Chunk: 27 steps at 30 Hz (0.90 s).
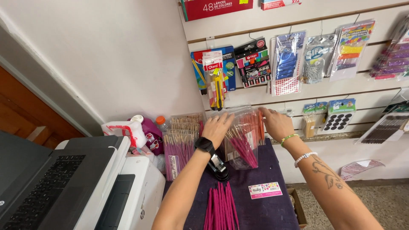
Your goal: The person opens a plastic bag of pink incense sticks, removes them, and places them on a table. They then gather the sticks into bundles and place them back into the bag, repeating the process until the bag is full. Finally, they seal the bag and place it on the table.
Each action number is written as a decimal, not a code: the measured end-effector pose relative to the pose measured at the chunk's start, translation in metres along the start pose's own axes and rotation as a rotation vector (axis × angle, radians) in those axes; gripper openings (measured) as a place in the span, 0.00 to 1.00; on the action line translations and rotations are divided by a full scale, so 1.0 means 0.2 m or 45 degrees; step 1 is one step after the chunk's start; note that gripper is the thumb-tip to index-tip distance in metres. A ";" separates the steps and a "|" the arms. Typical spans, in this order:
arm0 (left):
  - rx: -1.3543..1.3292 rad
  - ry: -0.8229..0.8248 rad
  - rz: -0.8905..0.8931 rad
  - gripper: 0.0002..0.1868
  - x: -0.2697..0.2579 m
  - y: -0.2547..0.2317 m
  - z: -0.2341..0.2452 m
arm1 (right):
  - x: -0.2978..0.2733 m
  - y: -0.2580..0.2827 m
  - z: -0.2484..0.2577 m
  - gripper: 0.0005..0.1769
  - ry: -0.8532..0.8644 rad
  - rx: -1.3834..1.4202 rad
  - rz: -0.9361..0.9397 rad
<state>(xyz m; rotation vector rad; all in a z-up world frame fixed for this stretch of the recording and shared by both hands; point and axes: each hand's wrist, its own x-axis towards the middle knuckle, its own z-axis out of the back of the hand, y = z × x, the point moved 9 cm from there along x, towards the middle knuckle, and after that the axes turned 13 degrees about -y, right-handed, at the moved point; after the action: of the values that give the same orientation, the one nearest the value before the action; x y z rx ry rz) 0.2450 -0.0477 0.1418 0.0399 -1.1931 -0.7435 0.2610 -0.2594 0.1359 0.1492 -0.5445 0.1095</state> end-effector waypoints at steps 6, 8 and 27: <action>-0.298 0.265 0.243 0.25 -0.21 -0.02 0.17 | -0.16 -0.02 -0.01 0.33 0.037 0.134 -0.044; -0.443 0.379 0.352 0.26 -0.42 -0.07 0.19 | -0.25 -0.01 -0.05 0.32 0.022 0.210 -0.041; -0.189 1.457 1.226 0.28 -1.52 -0.59 0.40 | -1.14 0.30 -0.33 0.19 0.391 1.361 -0.644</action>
<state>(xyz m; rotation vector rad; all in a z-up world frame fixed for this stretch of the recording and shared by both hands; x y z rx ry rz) 0.0685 0.0541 -0.1237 -0.2008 0.0215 0.1130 0.0919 -0.2042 -0.0329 1.2811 -0.0796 -0.0816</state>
